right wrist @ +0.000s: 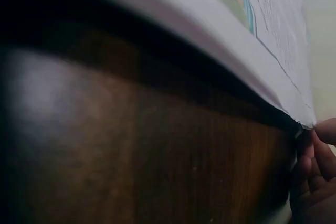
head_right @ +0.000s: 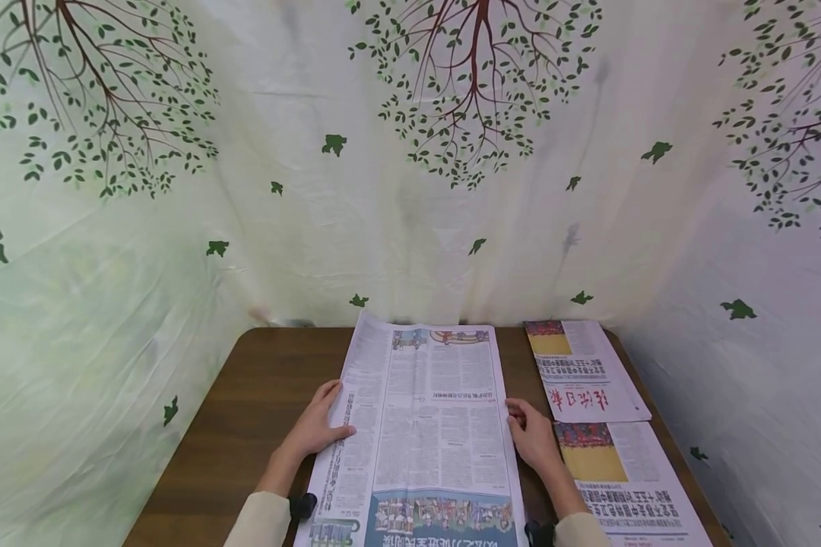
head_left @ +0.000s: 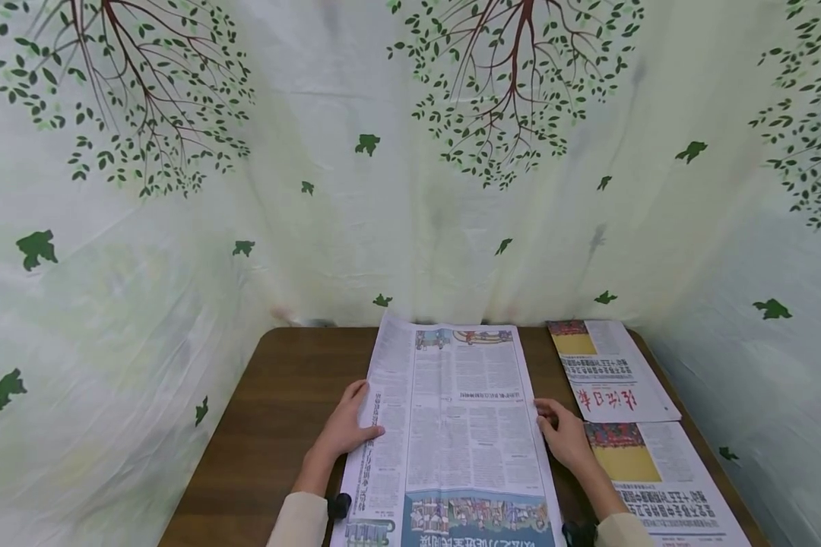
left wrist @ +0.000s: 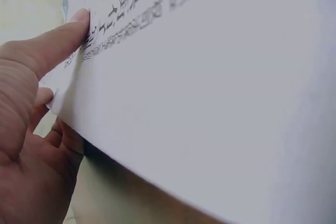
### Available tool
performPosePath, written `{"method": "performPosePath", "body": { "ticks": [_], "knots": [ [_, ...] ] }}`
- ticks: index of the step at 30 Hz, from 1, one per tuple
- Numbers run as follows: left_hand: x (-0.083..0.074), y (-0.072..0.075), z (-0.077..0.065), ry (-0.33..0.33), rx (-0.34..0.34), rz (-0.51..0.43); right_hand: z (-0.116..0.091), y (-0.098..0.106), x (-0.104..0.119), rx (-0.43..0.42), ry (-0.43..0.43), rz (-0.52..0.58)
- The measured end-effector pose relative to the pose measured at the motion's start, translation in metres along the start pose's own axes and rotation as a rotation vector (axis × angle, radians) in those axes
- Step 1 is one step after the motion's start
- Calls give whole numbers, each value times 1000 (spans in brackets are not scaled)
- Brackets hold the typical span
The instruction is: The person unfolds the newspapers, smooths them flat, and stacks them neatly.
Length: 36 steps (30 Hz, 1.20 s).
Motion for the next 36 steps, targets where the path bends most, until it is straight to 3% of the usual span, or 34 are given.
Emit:
{"method": "performPosePath", "body": {
  "ticks": [6,11,21,25,31,36],
  "knots": [
    [-6,-1,1,49,-4,41,-13,2,3,55,-9,46],
    [-9,-5,3,74,6,58,-26,6,4,48,-23,61],
    [-9,-14,-9,132,-96,43,-35,10,-2,13,-89,146],
    [-11,-16,-20,106,-143,60,-33,8,-3,-38,-103,124],
    [-27,-25,-43,16,-201,189,-33,7,1,-75,-127,52],
    [-51,-43,-65,-74,-105,295,-33,5,2,-85,-149,63]
  ]
}}
Point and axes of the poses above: each hand's wrist, its own z-axis towards the middle knuckle, its own y-axis out of the back of the hand, x = y × z, the point moved 3 cm from there along z, towards the middle knuckle, and after that the axes turned 14 degrees about y, right-handed, at the moved point
